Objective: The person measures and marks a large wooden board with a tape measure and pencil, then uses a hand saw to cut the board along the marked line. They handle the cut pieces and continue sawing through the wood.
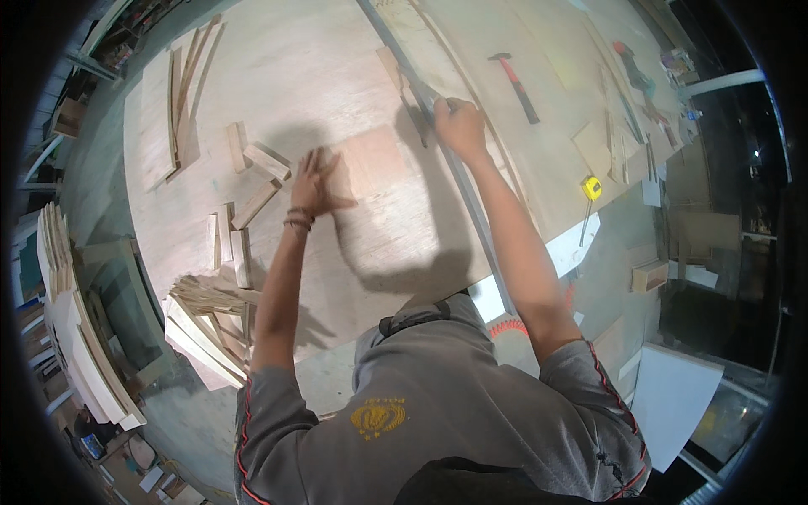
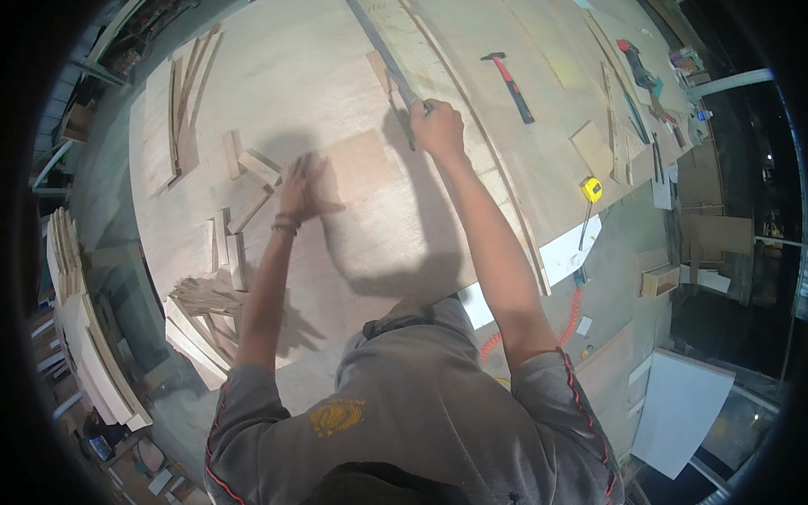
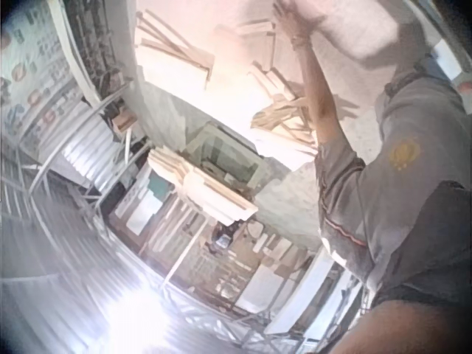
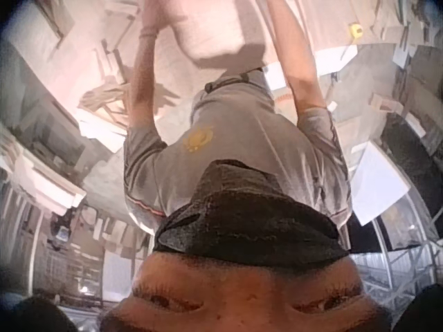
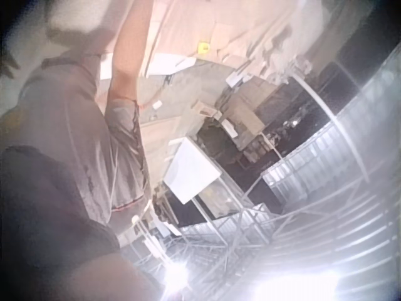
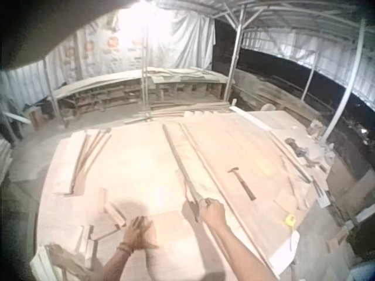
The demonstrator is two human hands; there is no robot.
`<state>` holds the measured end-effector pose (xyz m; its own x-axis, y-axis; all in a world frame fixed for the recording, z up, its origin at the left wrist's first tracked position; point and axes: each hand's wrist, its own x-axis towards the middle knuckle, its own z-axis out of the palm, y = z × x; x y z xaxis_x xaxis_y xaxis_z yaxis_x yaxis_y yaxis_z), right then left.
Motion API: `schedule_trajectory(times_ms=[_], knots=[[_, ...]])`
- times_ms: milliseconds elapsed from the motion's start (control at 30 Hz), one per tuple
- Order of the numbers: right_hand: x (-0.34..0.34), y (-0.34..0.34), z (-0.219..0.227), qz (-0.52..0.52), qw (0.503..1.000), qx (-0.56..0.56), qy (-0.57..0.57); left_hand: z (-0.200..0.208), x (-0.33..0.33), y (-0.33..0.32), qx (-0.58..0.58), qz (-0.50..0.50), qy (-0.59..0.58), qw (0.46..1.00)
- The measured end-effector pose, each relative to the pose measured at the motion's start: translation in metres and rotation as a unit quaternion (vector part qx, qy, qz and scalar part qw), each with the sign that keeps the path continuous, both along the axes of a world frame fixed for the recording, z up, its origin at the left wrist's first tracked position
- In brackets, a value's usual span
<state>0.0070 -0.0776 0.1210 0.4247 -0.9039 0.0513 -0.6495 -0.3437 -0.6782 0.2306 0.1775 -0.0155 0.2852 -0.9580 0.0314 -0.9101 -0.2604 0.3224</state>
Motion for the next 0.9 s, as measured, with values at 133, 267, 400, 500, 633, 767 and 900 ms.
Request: schedule_trajectory(times_ms=[133,267,400,500,633,767,900], knots=[[0.036,-0.017,0.006,0.012,0.998,0.067,-0.01,0.001,-0.052,0.052,-0.01,-0.001,0.046,0.999],[0.06,-0.001,-0.004,0.042,0.997,0.059,-0.04,0.012,-0.115,0.078,-0.039,-0.01,0.057,0.998],[0.082,0.064,0.013,0.117,0.992,0.026,-0.032,0.018,-0.161,0.087,-0.033,0.009,0.06,0.998],[0.08,0.108,0.021,0.156,0.984,0.076,-0.035,0.024,-0.167,0.085,-0.018,0.005,0.065,0.998],[0.047,0.153,0.052,0.196,0.964,0.18,0.009,0.026,-0.16,0.089,-0.002,-0.014,0.068,0.998],[-0.036,0.185,0.082,0.191,0.968,0.157,-0.042,0.028,-0.159,0.084,-0.016,-0.037,0.041,0.998],[-0.138,0.203,0.109,0.119,0.973,0.199,-0.009,0.029,-0.173,0.068,-0.049,-0.032,0.052,0.997]])
